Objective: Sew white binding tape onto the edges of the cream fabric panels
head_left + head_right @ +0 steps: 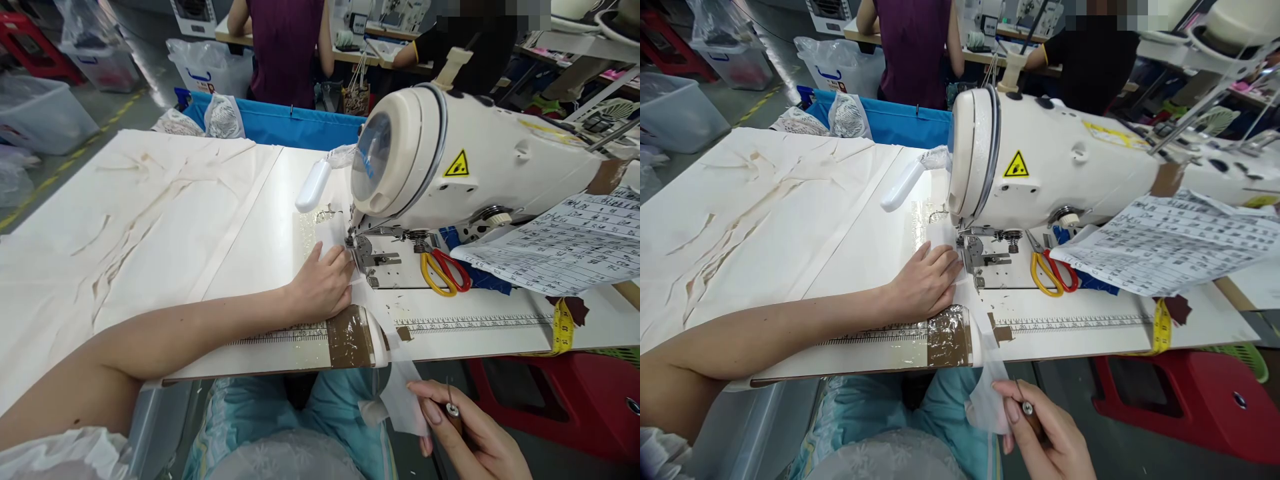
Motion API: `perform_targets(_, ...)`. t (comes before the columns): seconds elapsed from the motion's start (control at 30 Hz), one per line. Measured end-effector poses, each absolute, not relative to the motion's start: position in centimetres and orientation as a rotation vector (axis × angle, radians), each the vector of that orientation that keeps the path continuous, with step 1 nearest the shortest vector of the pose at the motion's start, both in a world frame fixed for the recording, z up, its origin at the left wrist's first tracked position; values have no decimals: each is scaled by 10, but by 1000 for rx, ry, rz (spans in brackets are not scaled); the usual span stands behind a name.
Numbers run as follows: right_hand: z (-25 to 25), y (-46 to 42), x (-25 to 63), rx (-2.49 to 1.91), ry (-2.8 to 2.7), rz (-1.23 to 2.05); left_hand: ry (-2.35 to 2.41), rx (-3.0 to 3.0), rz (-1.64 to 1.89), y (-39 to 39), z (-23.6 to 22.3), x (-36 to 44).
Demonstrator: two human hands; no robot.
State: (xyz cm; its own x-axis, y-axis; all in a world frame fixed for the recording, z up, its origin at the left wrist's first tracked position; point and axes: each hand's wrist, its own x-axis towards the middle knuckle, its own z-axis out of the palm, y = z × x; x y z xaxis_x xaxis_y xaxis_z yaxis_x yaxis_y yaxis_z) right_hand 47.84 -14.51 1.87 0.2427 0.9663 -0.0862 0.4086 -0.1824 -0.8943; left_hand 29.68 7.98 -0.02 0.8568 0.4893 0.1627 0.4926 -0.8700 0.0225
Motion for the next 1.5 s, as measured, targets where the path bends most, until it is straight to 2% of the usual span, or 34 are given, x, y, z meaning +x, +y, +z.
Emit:
perform_targets(0.53,12,-114,469,-1734,-1334,906,-773,-2923,-284,85,-1,301)
perform_targets(0.83,-10,-114,414,-1448,-602,1402,-809,-2900,-254,92,2,302)
perform_targets(1.1,-33,-129,412,-1581,-956,1105,-794,-2944,-200,90,1,298)
perform_targets(1.5,-25,-129,419,-1571,-929,1071,-795,-2943,-306,99,-7,299)
